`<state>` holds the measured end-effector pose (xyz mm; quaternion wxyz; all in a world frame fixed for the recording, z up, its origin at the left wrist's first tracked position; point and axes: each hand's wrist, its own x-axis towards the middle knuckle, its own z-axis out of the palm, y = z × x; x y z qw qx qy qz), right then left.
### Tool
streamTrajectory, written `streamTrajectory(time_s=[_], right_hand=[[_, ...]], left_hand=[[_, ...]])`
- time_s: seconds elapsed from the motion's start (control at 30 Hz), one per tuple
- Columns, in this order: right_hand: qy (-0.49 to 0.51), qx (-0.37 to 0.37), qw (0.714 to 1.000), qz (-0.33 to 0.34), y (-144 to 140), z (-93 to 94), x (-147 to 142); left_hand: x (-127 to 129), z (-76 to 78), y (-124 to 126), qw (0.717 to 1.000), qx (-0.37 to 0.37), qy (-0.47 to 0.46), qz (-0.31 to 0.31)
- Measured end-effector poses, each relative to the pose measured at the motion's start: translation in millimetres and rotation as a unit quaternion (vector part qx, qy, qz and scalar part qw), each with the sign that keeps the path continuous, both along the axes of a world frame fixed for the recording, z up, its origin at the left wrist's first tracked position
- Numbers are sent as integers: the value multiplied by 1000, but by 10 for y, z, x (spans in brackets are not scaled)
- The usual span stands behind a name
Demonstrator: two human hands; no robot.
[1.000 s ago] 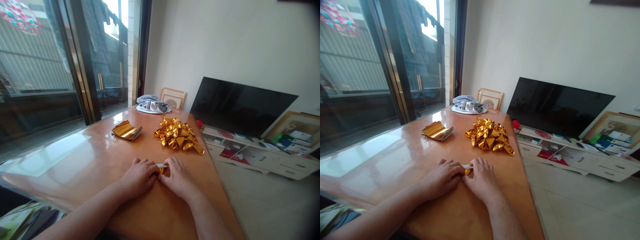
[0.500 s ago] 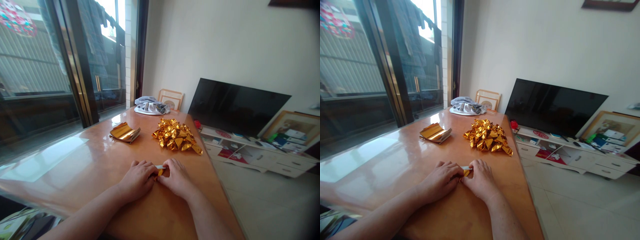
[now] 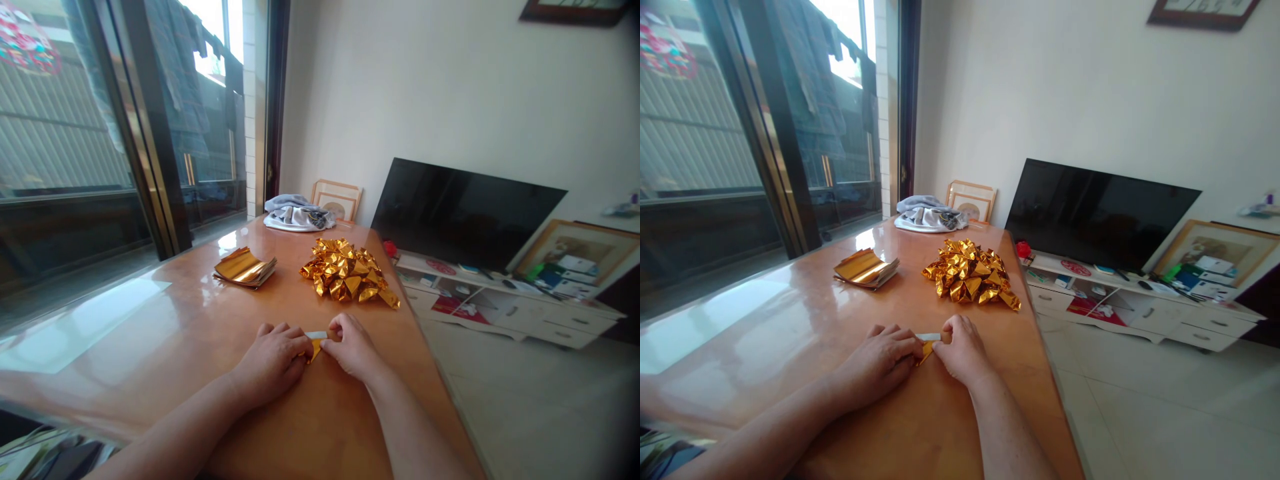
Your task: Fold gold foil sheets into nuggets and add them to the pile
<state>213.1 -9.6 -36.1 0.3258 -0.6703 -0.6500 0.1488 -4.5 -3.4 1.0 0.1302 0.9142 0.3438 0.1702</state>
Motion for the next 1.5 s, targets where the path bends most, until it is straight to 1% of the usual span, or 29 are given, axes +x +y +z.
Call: streamTrajectory(time_s=[0.27, 0.5, 0.6, 0.73, 0.9, 0.97, 1.03, 1.13, 1.27, 1.5], right_hand=[[-9, 7, 1000, -19, 107, -74, 52], [-22, 23, 999, -20, 79, -45, 39], [-26, 32, 999, 1, 23, -8, 26], [-51, 32, 997, 43, -53, 66, -16], [-79, 23, 994, 67, -71, 121, -64], [-83, 25, 994, 72, -62, 123, -72], [-84, 26, 993, 75, -48, 118, -76], [-82, 25, 994, 74, -25, 107, -84], [-73, 24, 995, 65, -4, 102, -94], [-80, 27, 994, 69, -29, 152, -120]], left_hand=[[0, 9, 4, 1000, 3, 1, -5], [-38, 11, 10, 1000, -3, -4, -15], [-45, -19, 34, 1000, -10, -8, -15], [-38, -53, 53, 999, -14, -34, 6], [-30, -78, 60, 998, -25, -43, 28], [-23, -115, 76, 997, -12, -45, 61], [-14, -162, 105, 993, 0, -43, 110], [-5, -216, 155, 986, -4, -26, 164], [-2, -226, 188, 986, -4, -11, 168], [-3, -197, 168, 986, -6, -42, 159]])
